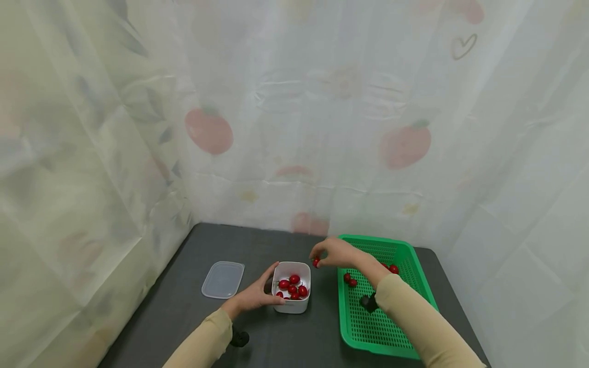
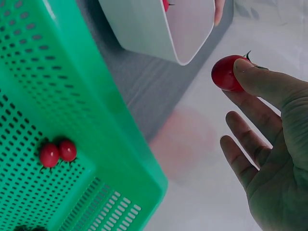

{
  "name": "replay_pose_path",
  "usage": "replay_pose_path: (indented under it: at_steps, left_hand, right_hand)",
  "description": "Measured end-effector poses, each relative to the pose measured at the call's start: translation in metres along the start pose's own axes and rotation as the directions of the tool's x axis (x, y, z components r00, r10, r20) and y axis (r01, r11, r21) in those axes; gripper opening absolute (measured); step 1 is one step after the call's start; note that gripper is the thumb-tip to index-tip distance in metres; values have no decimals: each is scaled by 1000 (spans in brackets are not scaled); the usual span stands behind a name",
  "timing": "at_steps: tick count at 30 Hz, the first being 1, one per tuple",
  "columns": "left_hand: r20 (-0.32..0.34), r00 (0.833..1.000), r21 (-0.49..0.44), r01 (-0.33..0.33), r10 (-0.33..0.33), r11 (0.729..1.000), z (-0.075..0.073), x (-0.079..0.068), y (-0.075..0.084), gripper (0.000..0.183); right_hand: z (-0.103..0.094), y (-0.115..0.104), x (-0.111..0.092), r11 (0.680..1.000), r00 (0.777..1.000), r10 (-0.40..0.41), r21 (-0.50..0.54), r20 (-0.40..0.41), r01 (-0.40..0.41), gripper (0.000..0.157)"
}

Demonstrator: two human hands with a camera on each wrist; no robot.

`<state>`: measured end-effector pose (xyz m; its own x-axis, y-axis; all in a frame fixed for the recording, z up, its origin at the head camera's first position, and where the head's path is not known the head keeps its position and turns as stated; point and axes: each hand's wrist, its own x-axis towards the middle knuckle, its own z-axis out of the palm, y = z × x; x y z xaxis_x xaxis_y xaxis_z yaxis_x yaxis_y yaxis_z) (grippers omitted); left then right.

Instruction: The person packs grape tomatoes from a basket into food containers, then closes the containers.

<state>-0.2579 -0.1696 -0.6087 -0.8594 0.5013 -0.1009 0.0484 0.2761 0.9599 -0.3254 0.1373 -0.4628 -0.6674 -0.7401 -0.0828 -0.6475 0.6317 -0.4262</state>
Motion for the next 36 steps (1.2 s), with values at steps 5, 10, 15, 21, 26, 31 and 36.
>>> replay_pose_path:
  at_steps: [5, 10, 15, 21, 26, 31, 36]
  left_hand:
    - [-1, 1000, -9, 12, -12, 1000, 0, -1, 0, 111]
    - [9, 1000, -22, 13, -12, 1000, 0, 0, 0, 110]
    - [20, 1000, -30, -3, 4, 1000, -1, -1, 0, 110]
    - [18, 1000, -19, -1, 2, 1000, 0, -2, 0, 109]
    - [18, 1000, -10, -9, 9, 1000, 0, -3, 3, 109]
    - [12, 1000, 4, -11, 11, 1000, 1, -3, 4, 108]
    - [20, 1000, 4, -15, 15, 1000, 0, -2, 4, 109]
  right_hand:
    - [3, -7, 9, 1000, 1000, -13, 15, 12, 13, 23]
    - [6, -16, 18, 999, 999, -15, 45, 34, 13, 24]
    - [13, -23, 29, 998, 998, 6, 57, 55, -10, 25]
    - [24, -28, 43, 999, 998, 18, 47, 64, -21, 25]
    - [34, -31, 52, 998, 996, 43, 38, 72, -46, 24]
    - [46, -31, 58, 997, 994, 72, 24, 79, -74, 20]
    - [54, -31, 60, 996, 993, 78, 31, 87, -81, 19]
